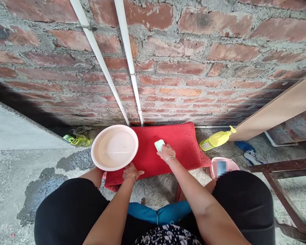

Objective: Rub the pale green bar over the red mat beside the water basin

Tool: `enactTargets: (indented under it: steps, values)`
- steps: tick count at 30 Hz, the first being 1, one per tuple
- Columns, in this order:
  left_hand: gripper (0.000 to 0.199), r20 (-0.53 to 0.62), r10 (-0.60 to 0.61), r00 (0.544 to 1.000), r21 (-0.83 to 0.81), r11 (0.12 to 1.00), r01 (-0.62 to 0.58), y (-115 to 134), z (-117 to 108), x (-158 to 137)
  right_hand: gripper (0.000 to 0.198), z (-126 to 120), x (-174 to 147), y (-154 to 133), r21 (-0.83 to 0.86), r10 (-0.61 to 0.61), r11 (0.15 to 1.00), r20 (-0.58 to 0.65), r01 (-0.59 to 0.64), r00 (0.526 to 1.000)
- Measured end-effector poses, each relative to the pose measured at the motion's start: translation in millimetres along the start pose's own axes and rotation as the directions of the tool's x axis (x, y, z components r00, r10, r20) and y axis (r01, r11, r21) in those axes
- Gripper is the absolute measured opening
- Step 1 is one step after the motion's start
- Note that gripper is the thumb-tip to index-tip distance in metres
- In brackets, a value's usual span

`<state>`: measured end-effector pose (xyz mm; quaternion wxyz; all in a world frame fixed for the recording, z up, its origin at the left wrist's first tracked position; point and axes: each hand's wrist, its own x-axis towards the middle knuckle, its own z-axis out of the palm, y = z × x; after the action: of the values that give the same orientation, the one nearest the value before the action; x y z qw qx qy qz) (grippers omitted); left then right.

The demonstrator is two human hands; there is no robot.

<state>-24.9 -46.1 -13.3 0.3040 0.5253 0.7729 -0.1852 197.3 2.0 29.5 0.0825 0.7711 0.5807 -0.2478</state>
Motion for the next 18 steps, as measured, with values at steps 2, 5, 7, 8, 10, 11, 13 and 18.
enactTargets:
  steps: [2, 5, 7, 8, 10, 11, 13, 18]
  values:
    - [0.093, -0.001, 0.004, 1.000, 0.007, 1.000, -0.004, 0.5, 1.0, 2.4, 0.050, 11.1, 2.0, -23.1, -0.029, -0.051, 0.998, -0.005, 0.051, 0.999]
    - [0.094, -0.006, 0.010, 1.000, -0.001, 1.000, -0.010, 0.5, 2.0, 6.1, 0.050, 22.7, 3.3, -33.6, -0.074, -0.088, 0.994, -0.029, 0.085, 0.996]
    - [0.094, -0.008, 0.015, 1.000, -0.018, 1.000, -0.016, 0.0, 2.7, 8.7, 0.050, 24.0, 4.5, -27.0, -0.082, -0.104, 0.991, -0.021, 0.102, 0.994]
    - [0.094, -0.007, 0.021, 1.000, -0.029, 0.999, -0.021, -0.4, 3.0, 9.9, 0.050, 22.5, 5.5, -20.4, -0.081, -0.105, 0.991, -0.009, 0.104, 0.994]
    - [0.094, -0.008, 0.023, 1.000, -0.051, 0.998, -0.023, -1.1, 3.7, 11.7, 0.051, 16.0, 7.9, -1.2, -0.074, -0.083, 0.994, 0.007, 0.083, 0.997]
    - [0.094, -0.009, 0.022, 1.000, -0.059, 0.998, -0.022, -1.4, 3.9, 12.1, 0.051, 11.6, 9.1, 11.3, -0.070, -0.057, 0.996, 0.006, 0.058, 0.998]
    - [0.097, -0.009, 0.013, 1.000, -0.068, 0.998, -0.014, -1.6, 4.3, 12.3, 0.052, 1.8, 10.6, 41.8, -0.060, 0.020, 0.998, -0.007, -0.020, 1.000]
    - [0.104, -0.008, -0.002, 1.000, -0.099, 0.995, 0.001, -0.5, 4.5, 11.2, 0.053, -17.6, 5.6, 127.5, -0.016, 0.303, 0.953, -0.012, -0.303, 0.953]
